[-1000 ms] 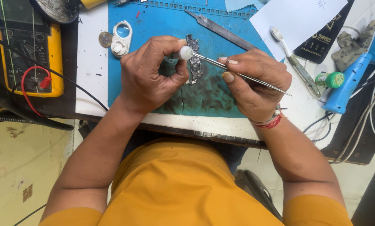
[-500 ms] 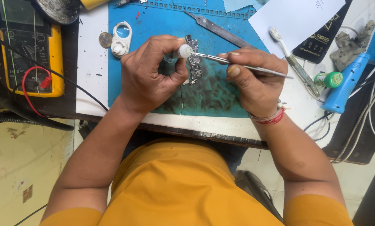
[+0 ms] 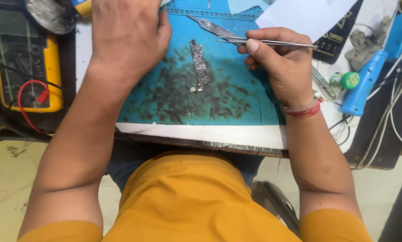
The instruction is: The person uses a hot air gun to heat a small circuit board while holding it with tweezers. They then apply a liquid from a syringe onto the board and use a green soldering iron to work on specific points. The person also uses a metal blade to scrape or clean the surface of the board.
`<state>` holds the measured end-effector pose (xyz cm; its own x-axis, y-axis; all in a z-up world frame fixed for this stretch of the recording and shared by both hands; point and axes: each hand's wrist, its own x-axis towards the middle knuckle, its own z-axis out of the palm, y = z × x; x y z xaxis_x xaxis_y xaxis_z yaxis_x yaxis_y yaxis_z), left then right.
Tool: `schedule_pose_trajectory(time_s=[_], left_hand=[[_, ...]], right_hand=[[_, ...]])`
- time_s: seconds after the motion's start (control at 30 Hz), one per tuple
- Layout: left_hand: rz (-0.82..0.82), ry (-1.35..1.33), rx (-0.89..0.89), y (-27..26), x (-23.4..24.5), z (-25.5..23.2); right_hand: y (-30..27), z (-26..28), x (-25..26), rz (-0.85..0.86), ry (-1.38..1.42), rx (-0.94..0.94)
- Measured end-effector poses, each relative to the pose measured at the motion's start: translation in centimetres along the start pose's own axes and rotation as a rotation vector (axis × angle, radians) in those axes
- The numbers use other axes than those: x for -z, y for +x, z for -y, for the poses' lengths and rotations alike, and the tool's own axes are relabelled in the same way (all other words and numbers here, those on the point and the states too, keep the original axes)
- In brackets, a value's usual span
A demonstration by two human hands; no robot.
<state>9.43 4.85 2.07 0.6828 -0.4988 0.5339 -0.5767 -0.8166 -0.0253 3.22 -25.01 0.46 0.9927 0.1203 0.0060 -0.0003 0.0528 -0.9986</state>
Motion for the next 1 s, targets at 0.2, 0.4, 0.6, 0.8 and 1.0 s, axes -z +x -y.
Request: schedule_pose_trajectory(time_s=[0.2, 0.4, 0.6, 0.8, 1.0], left_hand=[[0.091, -0.525, -0.209, -0.1, 1.2, -0.7], [0.253, -0.509, -0.176, -0.1, 1.3, -1.8], [0.355, -0.53, -0.126, 0.0, 1.0, -1.9], [0.391, -0.549, -0.107, 0.0, 1.0, -1.6], [0.413, -0.547, -0.112, 0.0, 0.9, -1.4]], right_hand=[[0.5, -0.5, -0.1, 0.096, -0.049, -0.042], [0.5, -0.8, -0.2, 0.114, -0.142, 0.009], [0.0, -0.8, -0.3, 0.113, -0.326, 0.032], [0.0, -0.9, -0.4, 0.132, -0.337, 0.052], [0.0, -0.9, -0.5, 0.15, -0.312, 0.054]])
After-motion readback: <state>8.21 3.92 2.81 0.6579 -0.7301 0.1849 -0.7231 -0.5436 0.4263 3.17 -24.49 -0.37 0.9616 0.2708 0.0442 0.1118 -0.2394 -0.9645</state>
